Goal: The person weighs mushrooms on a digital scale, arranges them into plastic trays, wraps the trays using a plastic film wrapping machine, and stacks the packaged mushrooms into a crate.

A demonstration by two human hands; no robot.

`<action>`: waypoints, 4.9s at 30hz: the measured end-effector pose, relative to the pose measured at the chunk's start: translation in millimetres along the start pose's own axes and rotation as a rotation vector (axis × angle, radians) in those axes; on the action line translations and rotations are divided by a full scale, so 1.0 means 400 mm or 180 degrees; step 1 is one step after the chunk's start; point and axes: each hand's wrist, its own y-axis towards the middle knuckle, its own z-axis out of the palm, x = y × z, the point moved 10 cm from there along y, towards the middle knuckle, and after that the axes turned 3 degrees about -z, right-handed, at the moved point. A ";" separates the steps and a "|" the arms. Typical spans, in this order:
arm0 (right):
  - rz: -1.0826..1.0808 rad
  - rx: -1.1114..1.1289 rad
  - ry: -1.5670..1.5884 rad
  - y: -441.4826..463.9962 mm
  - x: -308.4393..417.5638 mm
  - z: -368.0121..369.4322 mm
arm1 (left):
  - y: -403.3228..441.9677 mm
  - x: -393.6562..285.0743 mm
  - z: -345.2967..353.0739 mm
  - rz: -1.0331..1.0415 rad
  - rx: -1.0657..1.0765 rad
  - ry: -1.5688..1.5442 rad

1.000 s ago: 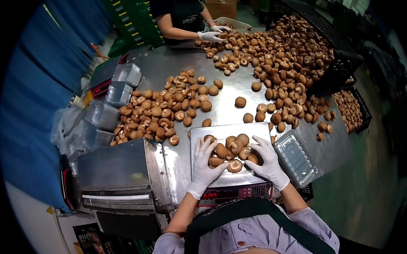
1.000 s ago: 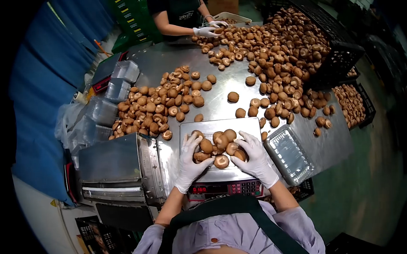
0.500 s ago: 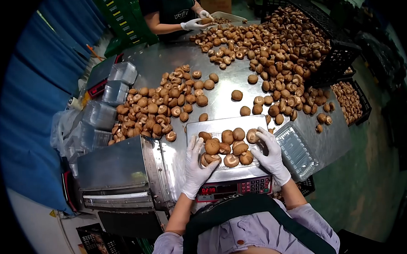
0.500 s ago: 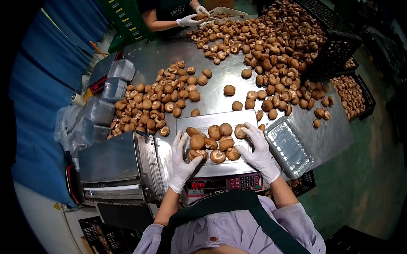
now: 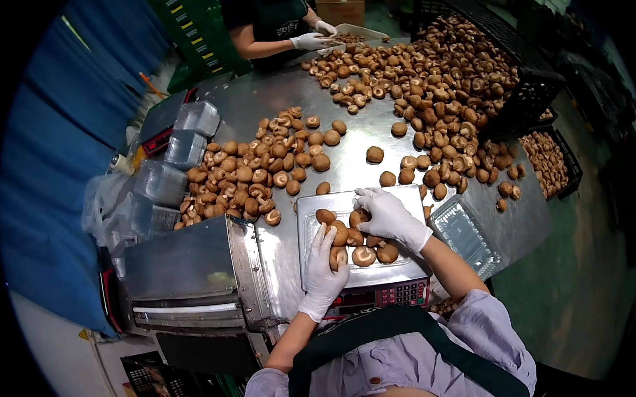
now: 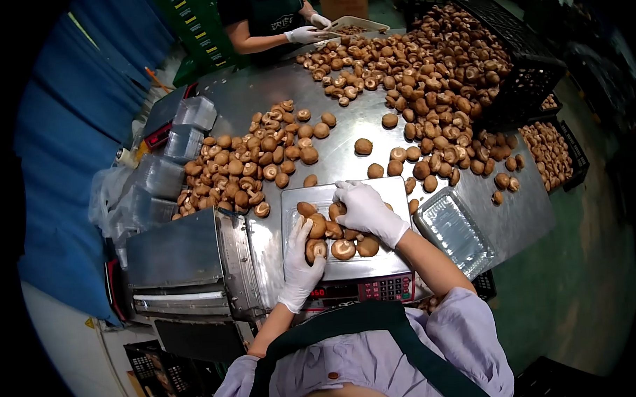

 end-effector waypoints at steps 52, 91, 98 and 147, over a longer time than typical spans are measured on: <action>-0.0889 -0.1102 -0.0165 -0.105 0.183 -0.048 | 0.050 0.164 -0.059 -0.0409 -0.0102 -0.0528; 0.0347 -0.1251 0.0043 -0.259 0.062 -0.070 | 0.134 0.087 -0.069 -0.0055 -0.0104 -0.0040; 0.0141 -0.2280 0.0042 -0.328 0.004 -0.141 | 0.098 -0.025 0.080 0.0979 0.0894 0.1433; 0.1453 -0.1804 0.1683 -0.353 -0.183 -0.164 | -0.082 0.295 -0.211 -0.0992 -0.0800 0.0116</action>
